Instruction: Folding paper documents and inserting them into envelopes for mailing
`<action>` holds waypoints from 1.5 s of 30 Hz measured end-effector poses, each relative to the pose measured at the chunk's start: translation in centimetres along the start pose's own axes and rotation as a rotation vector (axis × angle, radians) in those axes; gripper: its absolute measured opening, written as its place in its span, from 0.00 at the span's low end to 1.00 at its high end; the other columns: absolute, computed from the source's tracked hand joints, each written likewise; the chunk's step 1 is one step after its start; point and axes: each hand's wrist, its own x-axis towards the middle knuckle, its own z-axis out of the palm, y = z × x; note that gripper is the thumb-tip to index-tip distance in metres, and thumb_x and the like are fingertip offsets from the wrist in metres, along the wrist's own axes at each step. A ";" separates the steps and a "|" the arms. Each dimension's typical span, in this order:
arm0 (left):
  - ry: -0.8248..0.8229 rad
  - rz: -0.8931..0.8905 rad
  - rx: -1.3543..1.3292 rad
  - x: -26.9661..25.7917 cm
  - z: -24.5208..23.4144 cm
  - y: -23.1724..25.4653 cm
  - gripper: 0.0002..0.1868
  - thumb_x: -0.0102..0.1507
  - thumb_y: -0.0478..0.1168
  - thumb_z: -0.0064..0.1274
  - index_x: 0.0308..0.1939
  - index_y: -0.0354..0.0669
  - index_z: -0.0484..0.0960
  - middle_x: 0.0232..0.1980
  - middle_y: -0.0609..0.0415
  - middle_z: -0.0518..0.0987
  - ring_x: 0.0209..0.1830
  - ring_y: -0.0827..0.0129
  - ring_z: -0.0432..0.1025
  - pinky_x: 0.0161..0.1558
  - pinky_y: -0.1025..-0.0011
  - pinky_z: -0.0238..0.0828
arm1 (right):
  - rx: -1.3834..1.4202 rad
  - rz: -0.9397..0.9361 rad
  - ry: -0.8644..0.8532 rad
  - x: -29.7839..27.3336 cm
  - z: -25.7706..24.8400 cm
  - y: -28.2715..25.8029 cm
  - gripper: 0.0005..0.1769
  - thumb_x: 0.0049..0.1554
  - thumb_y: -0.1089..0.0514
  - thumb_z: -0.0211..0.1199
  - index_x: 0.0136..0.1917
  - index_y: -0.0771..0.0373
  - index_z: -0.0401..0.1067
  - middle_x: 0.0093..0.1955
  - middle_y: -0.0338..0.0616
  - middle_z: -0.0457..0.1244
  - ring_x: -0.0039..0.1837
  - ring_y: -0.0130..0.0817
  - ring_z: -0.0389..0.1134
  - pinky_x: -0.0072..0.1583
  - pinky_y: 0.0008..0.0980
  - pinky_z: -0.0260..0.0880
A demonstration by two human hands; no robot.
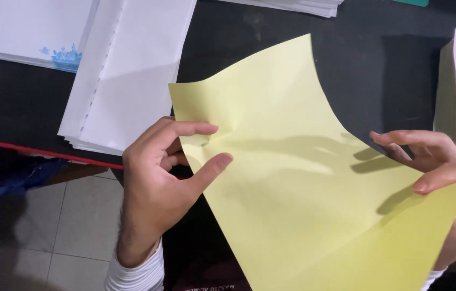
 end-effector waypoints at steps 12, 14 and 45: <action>0.052 0.009 0.149 -1.9 -1.1 -0.5 0.20 0.55 0.47 0.70 0.46 0.48 0.82 0.49 0.61 0.85 0.35 0.72 0.67 0.37 0.73 0.63 | -0.065 -0.341 -0.328 1.8 2.8 -1.4 0.16 0.59 0.42 0.57 0.38 0.50 0.77 0.47 0.45 0.71 0.53 0.46 0.77 0.75 0.65 0.71; 0.053 0.030 0.146 -2.0 -0.9 -0.7 0.25 0.53 0.50 0.72 0.47 0.45 0.81 0.50 0.57 0.85 0.53 0.65 0.80 0.55 0.67 0.74 | -0.062 -0.354 -0.403 2.0 2.7 -1.8 0.12 0.58 0.47 0.58 0.39 0.50 0.78 0.48 0.45 0.72 0.54 0.46 0.77 0.76 0.69 0.68; -0.626 0.561 0.401 -3.4 -1.4 -1.7 0.74 0.37 0.83 0.67 0.78 0.50 0.59 0.80 0.49 0.63 0.82 0.47 0.50 0.72 0.24 0.30 | -0.088 -0.217 -0.145 -0.7 0.7 2.6 0.11 0.65 0.44 0.56 0.52 0.51 0.68 0.58 0.48 0.66 0.62 0.49 0.74 0.84 0.65 0.76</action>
